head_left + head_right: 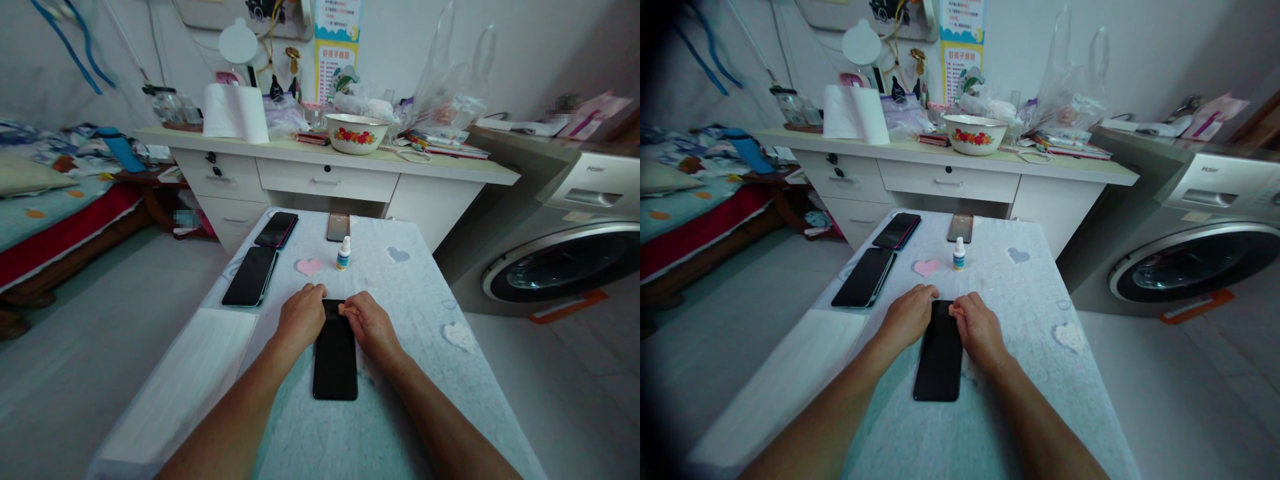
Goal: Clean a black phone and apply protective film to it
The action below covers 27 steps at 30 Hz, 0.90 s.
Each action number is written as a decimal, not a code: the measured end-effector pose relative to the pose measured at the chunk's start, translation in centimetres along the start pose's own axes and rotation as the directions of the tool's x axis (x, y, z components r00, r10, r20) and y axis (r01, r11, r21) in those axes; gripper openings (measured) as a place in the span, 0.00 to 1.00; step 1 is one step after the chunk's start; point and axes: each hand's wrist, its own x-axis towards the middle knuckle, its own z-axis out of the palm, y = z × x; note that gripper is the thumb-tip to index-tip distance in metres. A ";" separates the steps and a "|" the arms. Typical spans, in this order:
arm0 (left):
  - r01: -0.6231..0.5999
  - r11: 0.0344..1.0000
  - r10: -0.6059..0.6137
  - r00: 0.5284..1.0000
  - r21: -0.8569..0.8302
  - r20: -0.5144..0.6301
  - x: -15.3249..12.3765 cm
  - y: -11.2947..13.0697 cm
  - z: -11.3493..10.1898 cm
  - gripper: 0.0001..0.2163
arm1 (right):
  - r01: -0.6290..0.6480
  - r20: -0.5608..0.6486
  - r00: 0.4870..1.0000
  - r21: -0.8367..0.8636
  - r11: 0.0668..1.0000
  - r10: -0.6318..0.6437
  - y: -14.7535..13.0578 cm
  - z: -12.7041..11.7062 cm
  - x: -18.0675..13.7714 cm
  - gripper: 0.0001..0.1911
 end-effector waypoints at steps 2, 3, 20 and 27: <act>-0.007 1.000 0.007 1.000 -0.007 0.014 0.0 -0.3 0.1 0.12 | 0.003 0.019 1.000 -0.017 1.000 -0.002 0.0 0.0 0.1 0.06; -0.007 1.000 0.007 1.000 -0.019 0.018 0.1 -0.5 0.2 0.12 | -0.002 0.028 1.000 -0.024 1.000 0.003 0.0 0.0 0.1 0.07; 0.035 0.915 -0.065 0.996 -0.401 -0.062 1.5 -2.8 2.3 0.11 | 0.086 0.258 0.961 0.071 0.994 -0.102 -0.9 -1.7 -0.5 0.08; -0.063 0.927 0.027 0.994 -0.369 -0.101 1.6 -2.5 2.7 0.12 | 0.096 0.277 0.952 0.139 0.986 -0.131 -1.0 -1.6 -0.6 0.09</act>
